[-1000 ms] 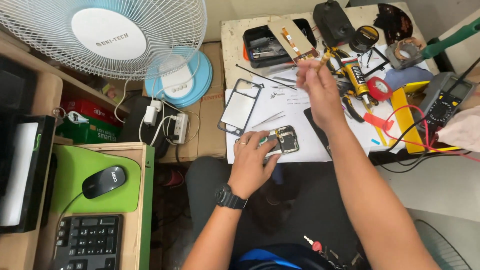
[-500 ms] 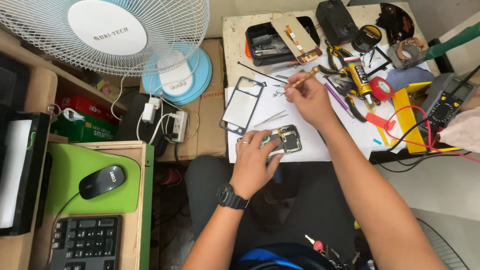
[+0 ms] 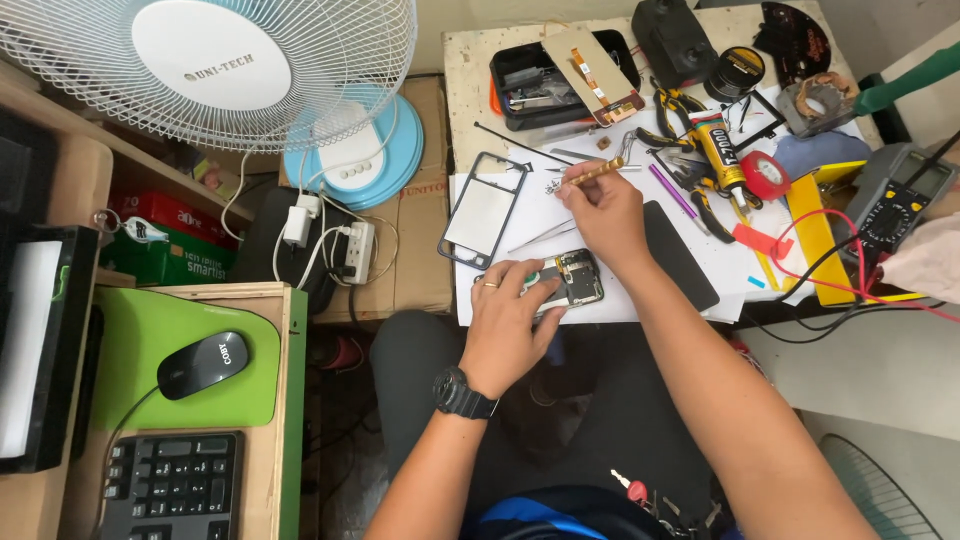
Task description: The person uses a gold-colored precision screwdriver to unscrew and remove components from the internal chassis of a disassembled smartphone. They carefully manipulate small parts and connectors within the device's frame while working at a cluttered desk.
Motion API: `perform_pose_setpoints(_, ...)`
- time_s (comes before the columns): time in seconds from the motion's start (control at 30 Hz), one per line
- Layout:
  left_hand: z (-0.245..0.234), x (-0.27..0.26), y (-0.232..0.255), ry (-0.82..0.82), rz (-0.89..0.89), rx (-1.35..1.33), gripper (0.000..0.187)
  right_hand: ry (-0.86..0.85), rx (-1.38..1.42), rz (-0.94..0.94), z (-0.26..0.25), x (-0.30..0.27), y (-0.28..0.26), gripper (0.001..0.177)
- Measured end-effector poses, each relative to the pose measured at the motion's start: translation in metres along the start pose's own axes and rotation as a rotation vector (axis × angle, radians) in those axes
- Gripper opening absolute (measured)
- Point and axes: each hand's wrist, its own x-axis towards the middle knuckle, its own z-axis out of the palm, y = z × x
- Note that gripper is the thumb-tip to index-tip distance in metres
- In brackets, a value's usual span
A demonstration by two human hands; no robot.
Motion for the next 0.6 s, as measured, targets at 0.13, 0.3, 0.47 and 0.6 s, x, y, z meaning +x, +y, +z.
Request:
perform_pose_setpoints(0.13, 0.000, 0.000, 0.000, 0.010, 0.004, 0.010, 0.032, -0.018, -0.012, 0.003, -0.001, 0.001, 0.001, 0.016)
perform_pose_setpoints(0.3, -0.001, 0.000, 0.001, 0.000, -0.001, 0.007, 0.032, -0.044, 0.070, 0.044, -0.003, 0.002, -0.002, 0.017)
perform_pose_setpoints(0.47, -0.001, 0.000, 0.001, -0.001, -0.004, 0.006, 0.033, -0.105, 0.071, 0.046, -0.012, -0.001, -0.009, 0.015)
perform_pose_setpoints(0.6, 0.001, -0.001, 0.000, 0.020, 0.011, 0.020, 0.034, -0.142, 0.070, 0.042, -0.018, -0.011, -0.021, 0.014)
